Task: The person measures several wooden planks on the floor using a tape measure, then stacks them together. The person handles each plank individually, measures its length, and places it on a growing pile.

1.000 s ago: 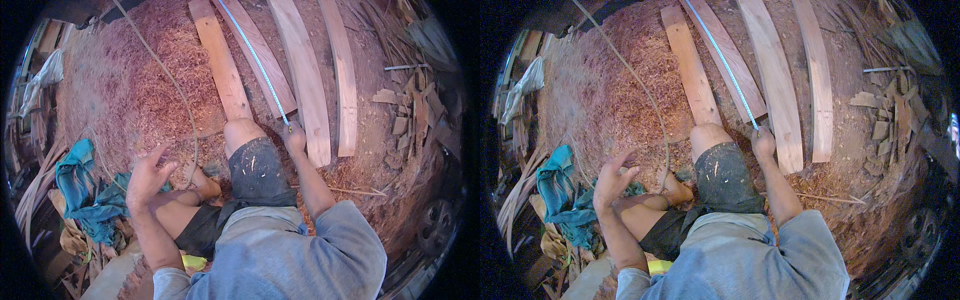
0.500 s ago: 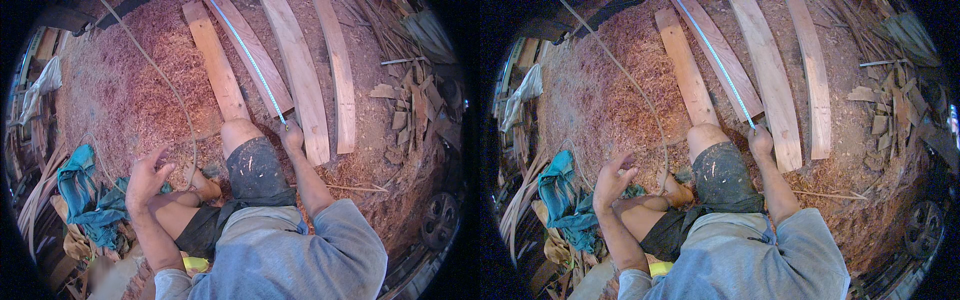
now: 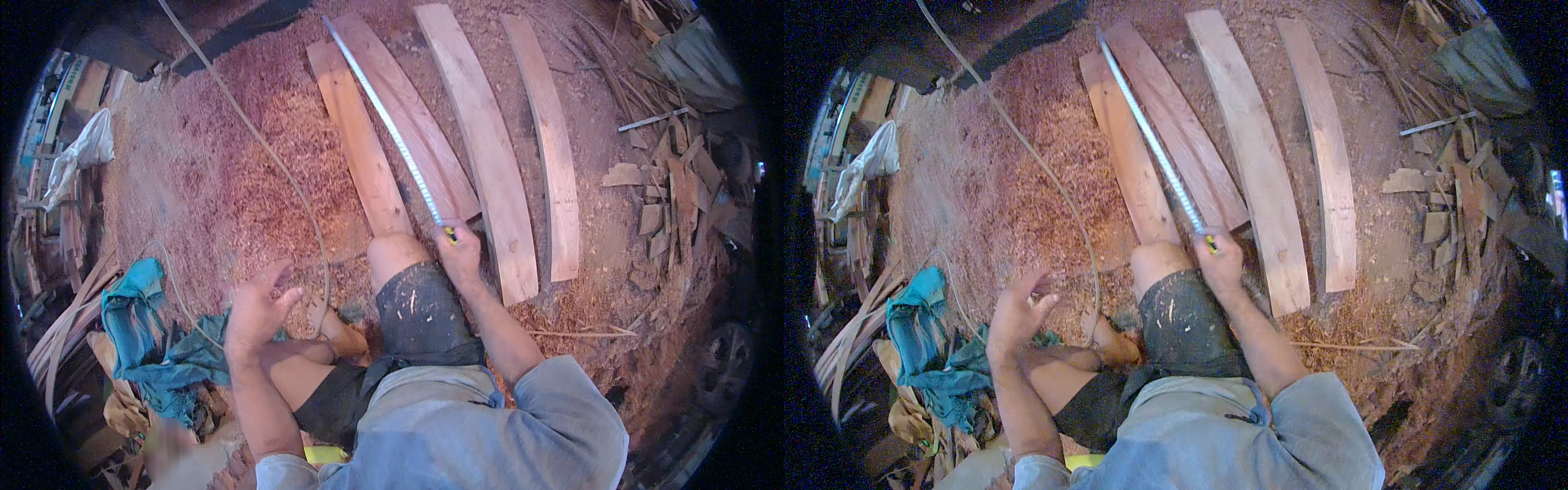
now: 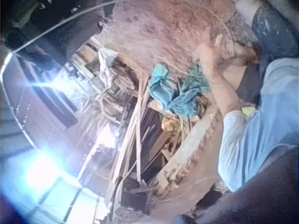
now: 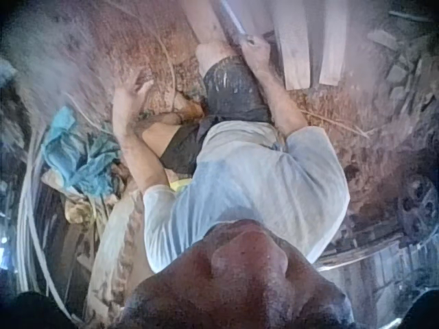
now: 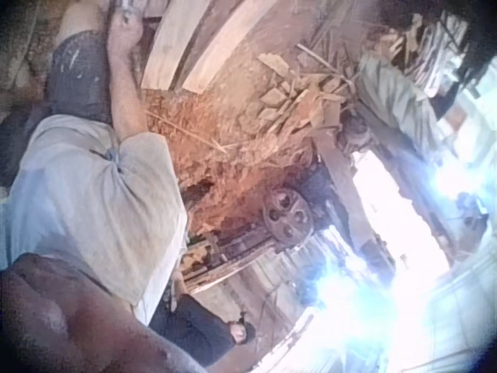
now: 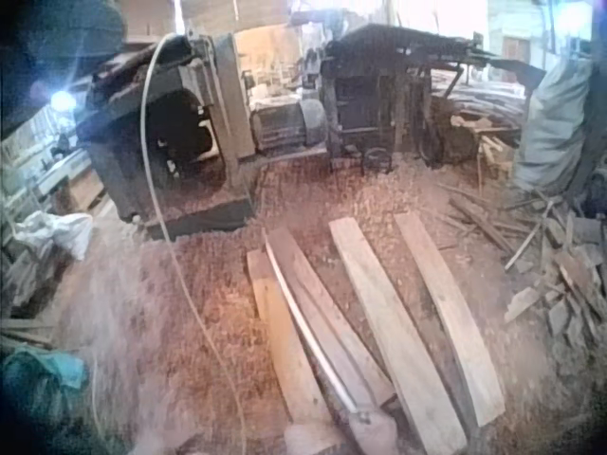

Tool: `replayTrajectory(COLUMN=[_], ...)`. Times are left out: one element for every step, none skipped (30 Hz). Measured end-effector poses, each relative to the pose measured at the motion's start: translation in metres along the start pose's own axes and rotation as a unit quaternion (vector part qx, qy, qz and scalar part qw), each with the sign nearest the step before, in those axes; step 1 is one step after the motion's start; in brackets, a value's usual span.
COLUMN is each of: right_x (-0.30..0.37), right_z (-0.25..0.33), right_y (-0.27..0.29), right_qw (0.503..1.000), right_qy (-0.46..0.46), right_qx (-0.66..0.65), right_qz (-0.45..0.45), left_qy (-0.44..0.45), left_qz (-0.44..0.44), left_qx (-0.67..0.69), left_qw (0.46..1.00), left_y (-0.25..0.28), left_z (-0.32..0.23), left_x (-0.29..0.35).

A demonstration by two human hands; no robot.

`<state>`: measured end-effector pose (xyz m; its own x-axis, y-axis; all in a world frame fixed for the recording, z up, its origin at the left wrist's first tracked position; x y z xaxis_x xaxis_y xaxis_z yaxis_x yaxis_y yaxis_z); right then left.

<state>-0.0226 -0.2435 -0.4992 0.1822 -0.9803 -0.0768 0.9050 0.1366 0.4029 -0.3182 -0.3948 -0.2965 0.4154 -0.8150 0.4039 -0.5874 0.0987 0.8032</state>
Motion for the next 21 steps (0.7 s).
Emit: replayTrajectory(right_x=[-0.004, -0.003, 0.003, 0.013, 0.026, 0.038, 0.050, 0.065, 0.077, 0.077, 0.082, 0.084, 0.083, 0.077, 0.069, 0.058, 0.051, 0.032, 0.016, -0.003, -0.015], right_z=[0.020, 0.035, 0.051, 0.068, 0.085, 0.109, 0.129, 0.143, 0.154, 0.166, 0.179, 0.190, 0.197, 0.204, 0.211, 0.216, 0.202, 0.193, 0.170, 0.138, 0.084], right_y=[-0.007, -0.020, -0.033, -0.046, -0.058, -0.064, -0.068, -0.076, -0.083, -0.083, -0.082, -0.078, -0.071, -0.064, -0.055, -0.039, -0.032, -0.009, 0.011, 0.031, 0.045], right_qw=[0.999, 0.994, 0.980, 0.962, 0.940, 0.935, 0.931, 0.919, 0.905, 0.916, 0.923, 0.927, 0.931, 0.934, 0.935, 0.936, 0.912, 0.950, 0.976, 0.990, 0.998], right_qy=[0.012, -0.047, -0.107, -0.133, -0.157, -0.144, -0.131, -0.125, -0.123, -0.068, -0.016, 0.035, 0.058, 0.080, 0.104, 0.123, 0.018, 0.081, 0.050, 0.120, 0.056], right_qx=[-0.032, -0.092, -0.151, -0.207, -0.262, -0.264, -0.265, -0.290, -0.316, -0.304, -0.291, -0.276, -0.270, -0.261, -0.250, -0.264, -0.317, -0.178, -0.142, -0.060, 0.015], right_qz=[-0.013, 0.033, 0.080, 0.117, 0.156, 0.187, 0.216, 0.236, 0.257, 0.254, 0.253, 0.250, 0.238, 0.231, 0.228, 0.196, 0.259, 0.244, 0.158, 0.046, 0.025], left_qy=[-0.026, -0.041, -0.025, -0.011, 0.003, 0.000, 0.009, 0.021, 0.036, 0.082, 0.089, 0.094, 0.099, 0.095, 0.098, 0.101, 0.104, 0.076, 0.065, 0.057, 0.049], left_qz=[-0.021, -0.040, -0.045, -0.051, -0.056, -0.073, -0.037, 0.001, 0.041, 0.042, 0.067, 0.092, 0.118, 0.110, 0.106, 0.101, 0.093, 0.093, 0.098, 0.104, 0.113], left_qx=[0.011, 0.036, 0.074, 0.114, 0.153, 0.181, 0.208, 0.234, 0.258, 0.296, 0.314, 0.331, 0.347, 0.406, 0.411, 0.415, 0.421, 0.382, 0.382, 0.383, 0.383], left_qw=[0.999, 0.998, 0.996, 0.992, 0.987, 0.981, 0.977, 0.972, 0.965, 0.951, 0.943, 0.934, 0.925, 0.902, 0.900, 0.899, 0.896, 0.916, 0.916, 0.916, 0.916], left_y=[-0.001, -0.003, -0.004, -0.005, -0.007, -0.009, -0.015, -0.020, -0.027, -0.031, -0.034, -0.040, -0.048, -0.055, -0.054, -0.051, -0.047, -0.042, -0.038, -0.034, -0.034], left_z=[-0.005, -0.009, -0.014, -0.021, -0.029, -0.036, -0.040, -0.043, -0.046, -0.054, -0.052, -0.047, -0.043, -0.036, -0.036, -0.038, -0.039, -0.039, -0.040, -0.040, -0.039], left_x=[-0.002, -0.005, -0.007, -0.009, -0.011, -0.010, -0.015, -0.017, -0.017, -0.015, -0.014, -0.015, -0.017, -0.021, -0.020, -0.022, -0.024, -0.025, -0.028, -0.028, -0.027])
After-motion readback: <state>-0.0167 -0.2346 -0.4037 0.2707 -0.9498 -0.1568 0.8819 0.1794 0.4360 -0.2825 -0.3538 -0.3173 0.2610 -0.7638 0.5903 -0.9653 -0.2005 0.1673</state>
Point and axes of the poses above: each hand's wrist, its own x-axis away from the middle knuckle, its own y-axis out of the back of the hand, z = x × y, the point moved 6 cm from there along -x, towards the middle knuckle, and after that the axes turned 8 degrees about y, right-handed, at the moved point
